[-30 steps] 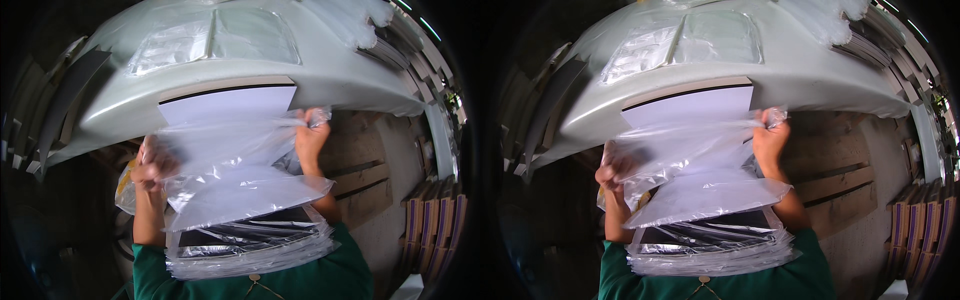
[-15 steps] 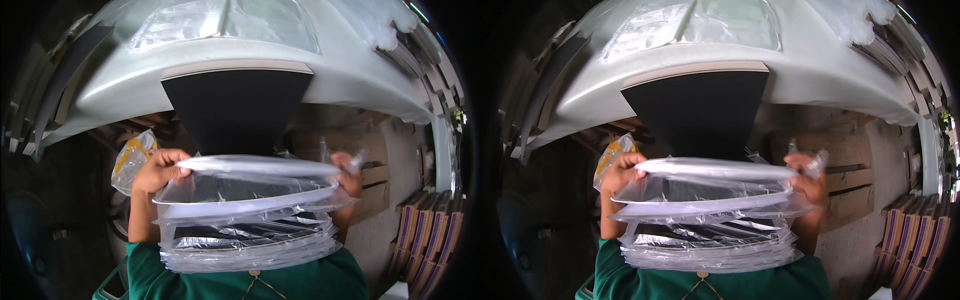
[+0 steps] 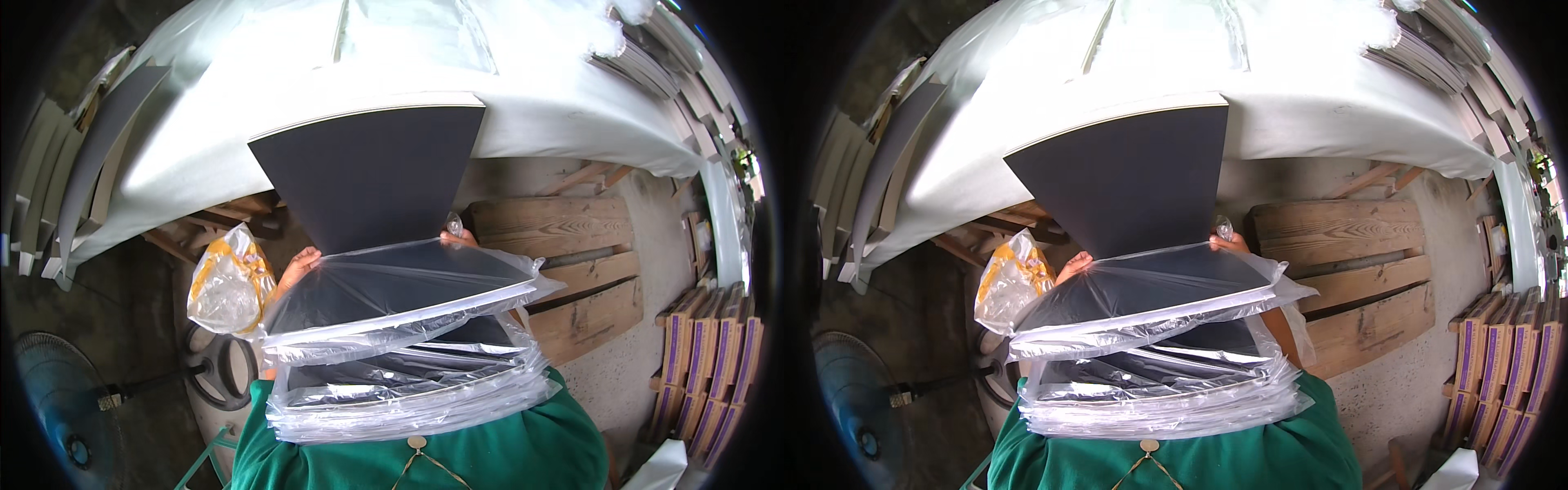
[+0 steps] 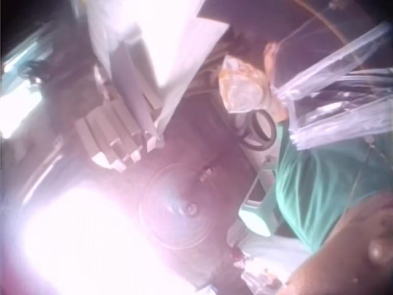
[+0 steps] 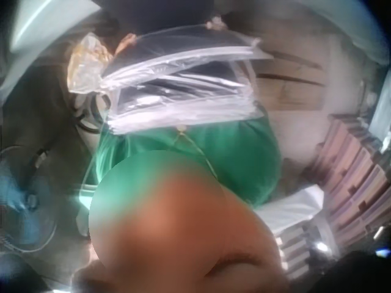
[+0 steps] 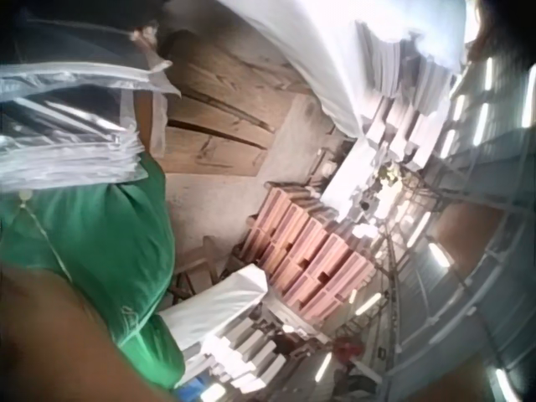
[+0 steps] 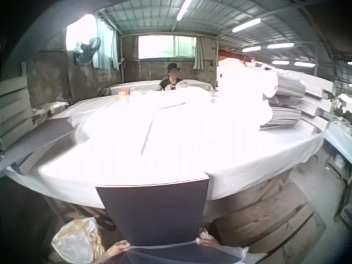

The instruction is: The person places paper items into clear plastic bags by hand, working through a stack and moving each bagged item to the side.

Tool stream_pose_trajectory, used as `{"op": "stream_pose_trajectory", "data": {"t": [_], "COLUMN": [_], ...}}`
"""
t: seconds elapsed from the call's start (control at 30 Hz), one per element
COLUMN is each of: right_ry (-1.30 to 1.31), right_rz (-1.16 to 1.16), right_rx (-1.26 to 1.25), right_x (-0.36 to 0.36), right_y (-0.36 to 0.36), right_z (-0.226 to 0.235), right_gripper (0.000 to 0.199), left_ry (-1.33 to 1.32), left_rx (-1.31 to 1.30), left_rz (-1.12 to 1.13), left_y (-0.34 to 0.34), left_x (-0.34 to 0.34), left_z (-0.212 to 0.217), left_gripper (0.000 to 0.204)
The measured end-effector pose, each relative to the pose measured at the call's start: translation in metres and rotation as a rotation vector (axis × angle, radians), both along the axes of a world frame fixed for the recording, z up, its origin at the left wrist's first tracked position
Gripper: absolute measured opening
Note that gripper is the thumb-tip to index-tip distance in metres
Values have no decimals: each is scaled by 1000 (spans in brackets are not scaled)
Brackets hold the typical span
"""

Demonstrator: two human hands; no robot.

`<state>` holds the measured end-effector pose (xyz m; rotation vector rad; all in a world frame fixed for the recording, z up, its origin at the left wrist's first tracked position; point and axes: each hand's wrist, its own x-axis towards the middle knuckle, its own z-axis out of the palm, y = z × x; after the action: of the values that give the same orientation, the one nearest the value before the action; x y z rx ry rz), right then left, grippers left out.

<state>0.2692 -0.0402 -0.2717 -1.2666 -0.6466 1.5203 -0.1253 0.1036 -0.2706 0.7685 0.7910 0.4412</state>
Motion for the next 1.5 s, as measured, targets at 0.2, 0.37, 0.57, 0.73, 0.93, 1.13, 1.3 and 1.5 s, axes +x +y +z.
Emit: {"op": "stream_pose_trajectory", "data": {"t": [0.2,0.37,0.57,0.73,0.93,1.13,1.3,1.5], "right_ry": [-191,438,395,95,15,47,147,476], "right_rz": [-374,325,323,-86,-59,-106,-46,93], "right_rx": [443,665,571,536,431,404,505,493], "right_x": [-2,-67,-94,-91,-93,-99,-95,-91], "right_y": [8,36,17,-6,-10,-9,-11,-14], "right_z": [170,295,278,266,272,279,266,273], "right_gripper": [23,57,54,21,15,12,11,28], "left_ry": [321,101,-54,-79,27,12,119,-93], "left_rx": [519,970,1093,671,897,962,1245,766], "left_rz": [-444,-449,-155,-93,116,86,59,91], "left_y": [20,-27,-79,-84,-86,-89,-83,-79], "left_x": [-1,111,146,133,132,133,132,125], "left_z": [175,338,286,280,274,278,279,290], "left_gripper": [8,28,10,13,16,13,13,26]}}
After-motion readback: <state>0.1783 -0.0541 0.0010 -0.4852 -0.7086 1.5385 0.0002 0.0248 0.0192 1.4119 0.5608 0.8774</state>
